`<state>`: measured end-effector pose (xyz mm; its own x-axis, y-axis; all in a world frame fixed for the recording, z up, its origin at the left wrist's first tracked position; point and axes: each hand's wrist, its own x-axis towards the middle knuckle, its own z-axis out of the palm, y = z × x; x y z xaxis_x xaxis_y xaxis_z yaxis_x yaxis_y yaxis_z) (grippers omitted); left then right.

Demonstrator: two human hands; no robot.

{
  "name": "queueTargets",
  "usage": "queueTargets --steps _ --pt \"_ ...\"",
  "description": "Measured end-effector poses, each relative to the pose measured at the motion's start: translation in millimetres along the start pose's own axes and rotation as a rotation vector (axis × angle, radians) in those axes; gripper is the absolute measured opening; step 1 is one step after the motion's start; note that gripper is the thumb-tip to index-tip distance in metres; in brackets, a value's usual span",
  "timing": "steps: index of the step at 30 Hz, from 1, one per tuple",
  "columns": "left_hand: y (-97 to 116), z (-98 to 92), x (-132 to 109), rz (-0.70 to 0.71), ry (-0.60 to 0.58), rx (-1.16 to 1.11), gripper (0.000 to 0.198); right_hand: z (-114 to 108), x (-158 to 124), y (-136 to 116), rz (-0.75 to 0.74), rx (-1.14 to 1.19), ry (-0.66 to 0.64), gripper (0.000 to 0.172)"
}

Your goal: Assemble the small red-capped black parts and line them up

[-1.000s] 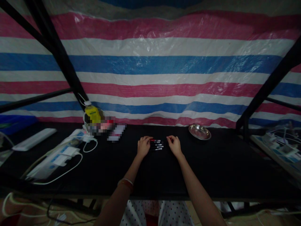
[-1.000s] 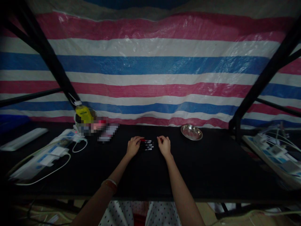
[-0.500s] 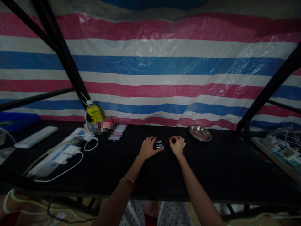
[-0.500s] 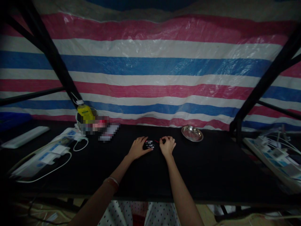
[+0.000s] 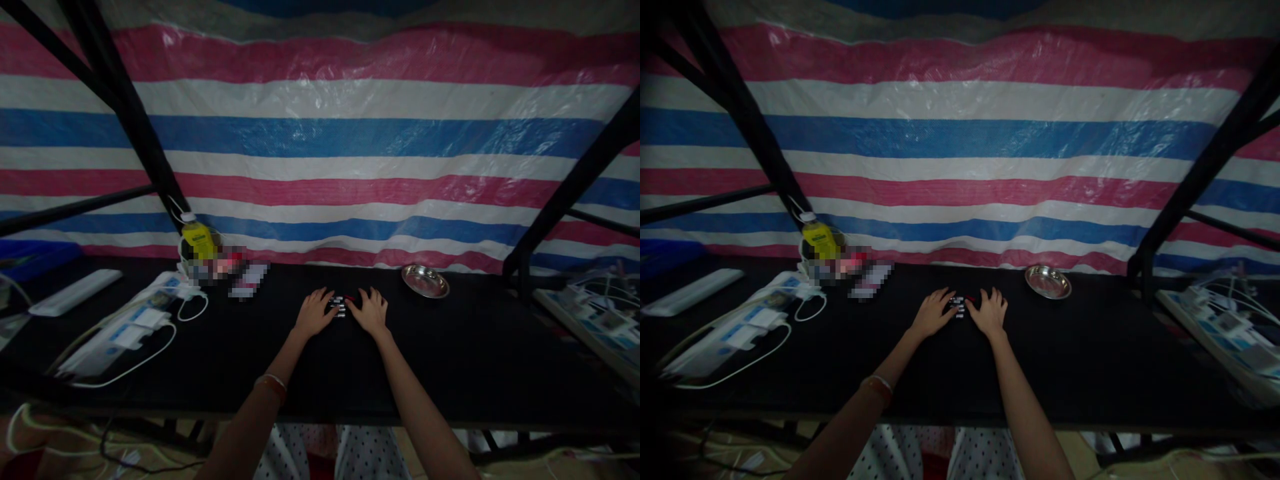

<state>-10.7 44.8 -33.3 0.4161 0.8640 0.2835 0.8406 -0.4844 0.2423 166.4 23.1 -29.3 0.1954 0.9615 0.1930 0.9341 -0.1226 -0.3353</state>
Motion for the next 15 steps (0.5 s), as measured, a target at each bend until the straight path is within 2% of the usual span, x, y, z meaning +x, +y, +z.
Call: queueTargets --steps 3,8,15 --pt "0.8 -1.5 0.1 -0.004 -0.015 0.004 0.051 0.3 -0.6 -0.9 -0.021 -0.024 -0.019 0.065" --pt "1.9 -1.6 0.7 -0.012 -0.029 0.011 0.052 0.3 0.4 -2.6 -0.010 -0.067 -0.064 0.054" --pt "0.4 0.8 3.0 0.006 -0.026 0.022 0.055 2.6 2.4 -0.8 -0.178 -0.033 -0.087 0.039"
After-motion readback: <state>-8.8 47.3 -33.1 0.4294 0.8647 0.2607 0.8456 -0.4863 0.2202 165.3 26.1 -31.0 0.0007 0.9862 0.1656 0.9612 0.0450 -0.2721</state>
